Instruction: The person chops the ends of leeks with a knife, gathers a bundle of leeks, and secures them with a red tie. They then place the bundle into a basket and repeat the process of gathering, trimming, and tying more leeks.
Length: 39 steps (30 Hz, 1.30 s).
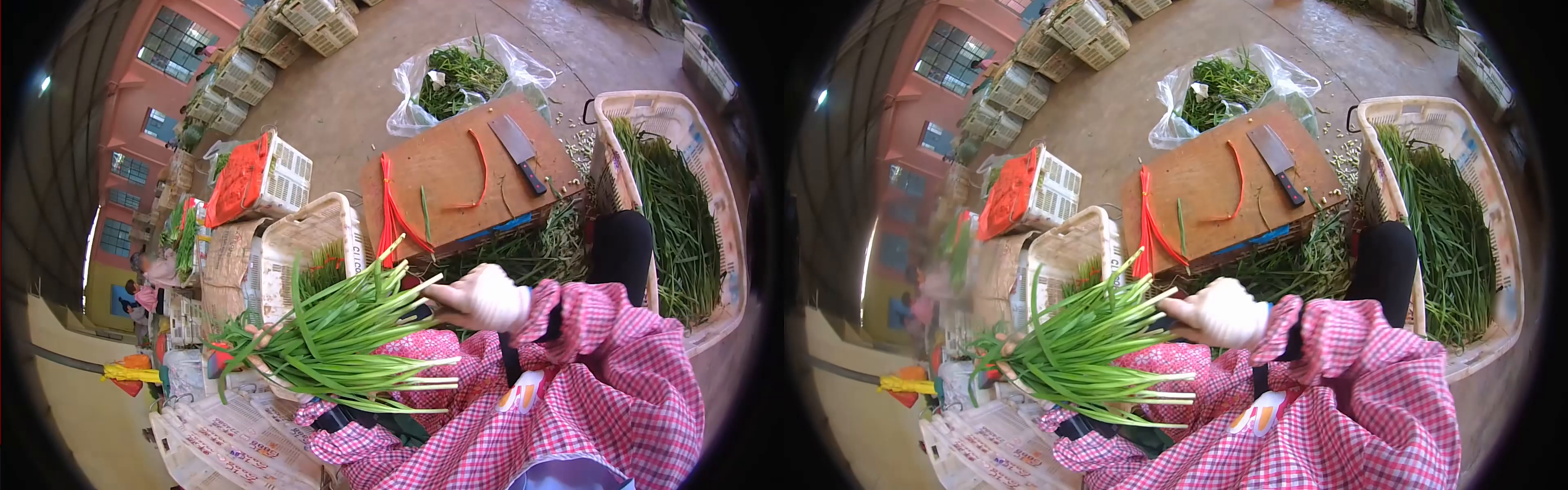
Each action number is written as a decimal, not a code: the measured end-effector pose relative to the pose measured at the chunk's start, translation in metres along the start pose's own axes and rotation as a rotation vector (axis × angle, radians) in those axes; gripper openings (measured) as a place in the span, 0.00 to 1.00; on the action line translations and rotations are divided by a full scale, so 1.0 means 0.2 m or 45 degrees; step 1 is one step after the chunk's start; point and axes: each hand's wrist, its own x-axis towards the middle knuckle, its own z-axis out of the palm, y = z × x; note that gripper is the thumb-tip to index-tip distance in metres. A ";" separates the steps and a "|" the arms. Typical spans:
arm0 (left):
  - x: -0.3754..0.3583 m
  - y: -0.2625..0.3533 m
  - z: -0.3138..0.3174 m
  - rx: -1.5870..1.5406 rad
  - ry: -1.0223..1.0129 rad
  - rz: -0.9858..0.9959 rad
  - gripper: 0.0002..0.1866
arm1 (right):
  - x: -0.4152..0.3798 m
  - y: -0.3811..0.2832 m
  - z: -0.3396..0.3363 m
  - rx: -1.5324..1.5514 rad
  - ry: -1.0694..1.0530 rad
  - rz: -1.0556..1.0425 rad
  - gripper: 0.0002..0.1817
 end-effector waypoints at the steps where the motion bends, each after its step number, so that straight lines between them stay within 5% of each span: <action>1: 0.00 0.00 -0.01 0.002 0.002 -0.003 0.28 | 0.04 -0.03 0.03 0.008 0.026 0.011 0.18; 4: 0.00 0.00 -0.05 0.058 -0.136 -0.263 0.27 | 0.11 -0.01 0.15 0.096 0.242 -0.106 0.10; 7: -0.01 -0.02 -0.06 0.516 -0.098 -0.011 0.27 | 0.08 -0.01 0.16 0.447 0.329 -0.012 0.09; 8: -0.02 -0.03 -0.04 0.520 -0.098 -0.012 0.27 | 0.06 -0.01 0.13 0.614 0.188 0.123 0.10; 10: -0.04 -0.05 0.02 0.639 0.378 0.122 0.28 | 0.00 0.03 0.10 0.905 -0.027 0.199 0.12; 14: 0.03 0.02 -0.23 0.407 0.229 0.157 0.19 | -0.15 0.15 -0.04 1.200 -0.468 0.297 0.15; 17: 0.03 0.02 -0.31 0.454 0.151 -0.091 0.18 | -0.25 0.20 -0.16 1.208 -0.625 0.357 0.15; 19: 0.07 -0.14 -0.23 -0.245 0.028 -0.232 0.17 | -0.33 0.26 -0.22 1.121 -0.656 0.471 0.14; 21: 0.08 -0.23 -0.05 -0.343 0.186 -0.050 0.24 | -0.42 0.31 -0.32 0.877 -0.775 0.697 0.14; 25: 0.12 -0.06 -0.18 -0.602 0.054 -0.167 0.23 | -0.62 0.49 -0.37 -0.492 -1.247 0.607 0.15; 27: 0.12 -0.03 -0.14 -0.111 0.142 -0.091 0.21 | -0.48 0.37 -0.44 -0.413 -0.982 0.615 0.15; 31: 0.14 -0.10 0.01 -0.255 0.093 -0.079 0.18 | -0.19 0.27 -0.35 0.286 -0.374 0.383 0.15; 32: 0.15 -0.10 -0.01 -0.253 0.092 -0.083 0.18 | -0.12 0.26 -0.29 0.399 -0.345 0.339 0.16; 34: 0.16 -0.09 -0.06 -0.213 -0.358 -0.194 0.30 | 0.00 0.22 -0.19 0.583 -0.395 0.295 0.18; 39: 0.11 -0.12 0.09 -0.228 0.056 -0.174 0.20 | 0.12 0.07 -0.01 0.851 -0.477 0.305 0.16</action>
